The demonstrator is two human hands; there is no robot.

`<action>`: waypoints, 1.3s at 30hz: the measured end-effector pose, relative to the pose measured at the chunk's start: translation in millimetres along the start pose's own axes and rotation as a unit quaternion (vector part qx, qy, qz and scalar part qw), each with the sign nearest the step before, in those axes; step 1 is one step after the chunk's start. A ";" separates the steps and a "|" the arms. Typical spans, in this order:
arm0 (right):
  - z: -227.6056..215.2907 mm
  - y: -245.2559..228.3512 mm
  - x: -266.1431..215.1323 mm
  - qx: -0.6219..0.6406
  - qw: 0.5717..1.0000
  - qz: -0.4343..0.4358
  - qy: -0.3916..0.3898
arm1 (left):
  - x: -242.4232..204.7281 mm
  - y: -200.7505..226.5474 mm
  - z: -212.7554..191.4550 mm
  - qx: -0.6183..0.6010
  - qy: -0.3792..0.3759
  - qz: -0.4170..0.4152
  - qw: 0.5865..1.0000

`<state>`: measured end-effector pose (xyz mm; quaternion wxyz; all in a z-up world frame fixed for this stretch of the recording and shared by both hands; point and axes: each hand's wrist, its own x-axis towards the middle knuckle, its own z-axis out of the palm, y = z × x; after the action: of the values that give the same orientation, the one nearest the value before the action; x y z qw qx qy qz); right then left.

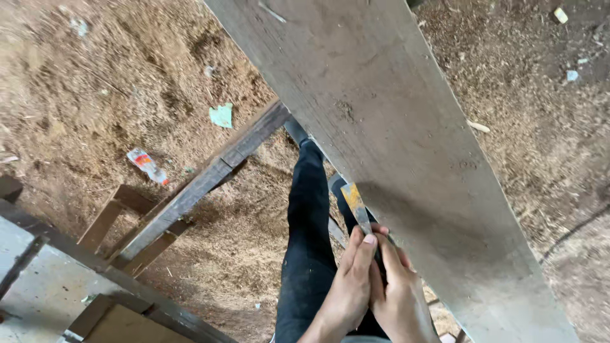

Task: The person uses a chisel to scrape and carve the surface of a wooden plank while it rests on a wooden frame.

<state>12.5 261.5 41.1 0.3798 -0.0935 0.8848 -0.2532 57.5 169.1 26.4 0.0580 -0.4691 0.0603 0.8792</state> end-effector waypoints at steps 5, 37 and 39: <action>-7.3 11.6 -11.2 0.019 0.999 -0.037 0.001 | -4.3 -15.0 5.0 0.099 0.004 0.034 0.994; 3.6 -0.6 11.6 0.059 0.992 -0.104 0.050 | 15.0 8.0 -0.8 0.228 0.009 0.064 0.972; 1.6 -1.0 6.0 0.035 0.987 -0.140 0.071 | 9.7 6.1 0.4 0.194 0.037 0.038 0.980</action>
<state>9.5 257.9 37.0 0.2798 -0.1848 0.8784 -0.3407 50.9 163.6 18.8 0.1126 -0.4782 0.2493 0.8346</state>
